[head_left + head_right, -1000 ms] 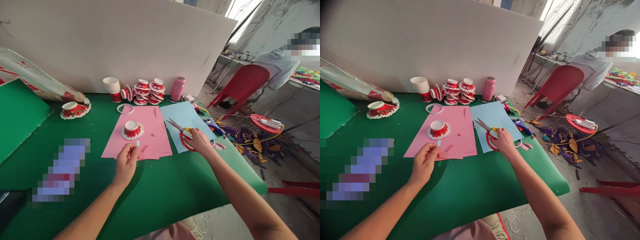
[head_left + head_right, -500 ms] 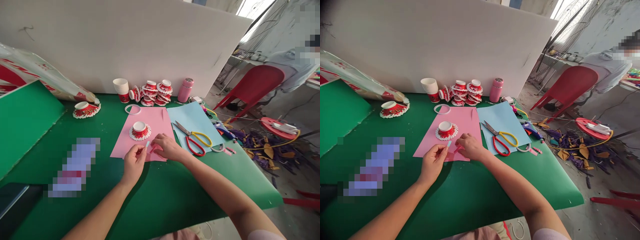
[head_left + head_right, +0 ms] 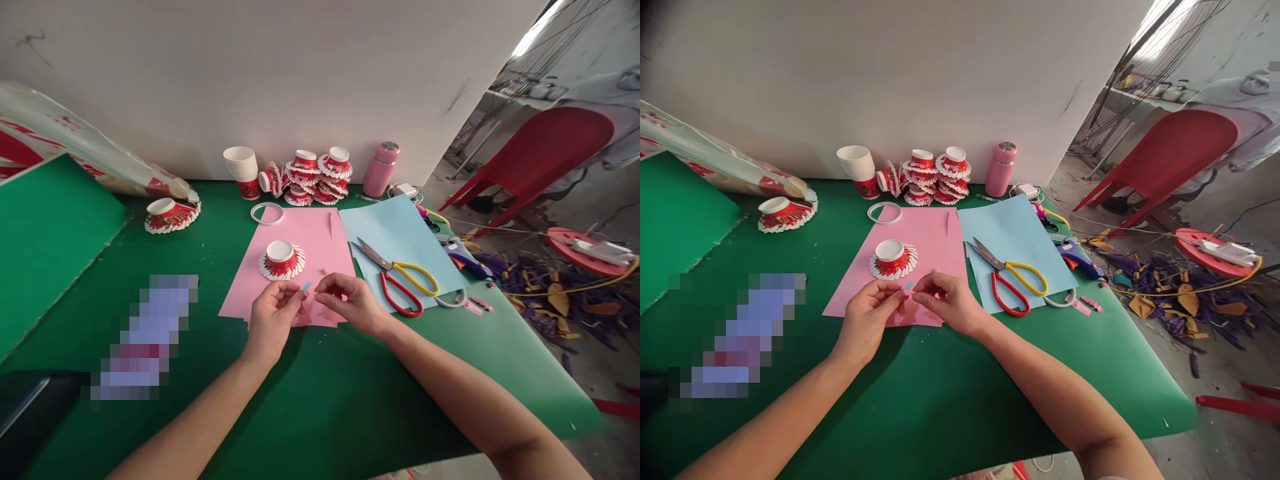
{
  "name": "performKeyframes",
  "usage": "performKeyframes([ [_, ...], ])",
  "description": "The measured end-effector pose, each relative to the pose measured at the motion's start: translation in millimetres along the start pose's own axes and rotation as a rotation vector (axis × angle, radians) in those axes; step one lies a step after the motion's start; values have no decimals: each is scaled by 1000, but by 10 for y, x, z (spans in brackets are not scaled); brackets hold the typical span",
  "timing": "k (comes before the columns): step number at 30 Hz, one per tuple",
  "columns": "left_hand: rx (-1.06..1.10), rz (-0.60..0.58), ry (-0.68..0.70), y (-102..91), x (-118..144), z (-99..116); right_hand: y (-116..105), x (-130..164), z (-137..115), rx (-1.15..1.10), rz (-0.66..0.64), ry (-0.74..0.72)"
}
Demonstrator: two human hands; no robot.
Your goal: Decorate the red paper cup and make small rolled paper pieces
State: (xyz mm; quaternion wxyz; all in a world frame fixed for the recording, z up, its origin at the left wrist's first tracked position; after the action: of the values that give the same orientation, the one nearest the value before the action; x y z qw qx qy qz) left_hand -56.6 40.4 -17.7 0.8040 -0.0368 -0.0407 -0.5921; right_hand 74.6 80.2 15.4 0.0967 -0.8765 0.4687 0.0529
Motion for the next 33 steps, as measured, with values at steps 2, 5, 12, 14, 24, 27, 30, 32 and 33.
performKeyframes([
  [2, 67, -32, -14, 115, -16, 34, -85, 26, 56, -134, 133, 2],
  [5, 75, -66, -22, 248, -32, 42, -166, 60, 149, -253, 263, 9],
  [12, 19, -58, 4, 258, -20, -36, -64, 88, 233, -411, 251, 71],
  [14, 30, -78, 44, 249, 1, -30, -19, 105, 244, -390, 231, 95],
  [24, -15, -105, 59, 238, 42, -48, 4, 125, 251, -324, 183, 125],
  [27, -17, -96, 67, 218, 40, -27, 5, 118, 220, -277, 165, 115],
  [30, 22, -106, 62, 212, 48, -9, -94, 121, 222, -227, 249, 122],
  [32, 37, -116, 50, 213, 57, -12, -175, 127, 246, -206, 312, 154],
  [33, 34, -122, 47, 214, 61, -15, -192, 127, 264, -200, 315, 181],
])
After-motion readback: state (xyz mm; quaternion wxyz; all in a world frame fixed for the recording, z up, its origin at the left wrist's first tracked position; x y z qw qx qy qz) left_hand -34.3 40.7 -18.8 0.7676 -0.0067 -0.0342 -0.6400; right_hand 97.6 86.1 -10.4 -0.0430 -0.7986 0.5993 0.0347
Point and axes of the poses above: each hand's wrist, its own x-axis away from the middle knuckle, its own y-axis out of the palm, z = x × y, the point moved 7 cm from there along -x, towards the middle knuckle, and after that the axes turned 8 degrees about -x, right-handed, at the moved point
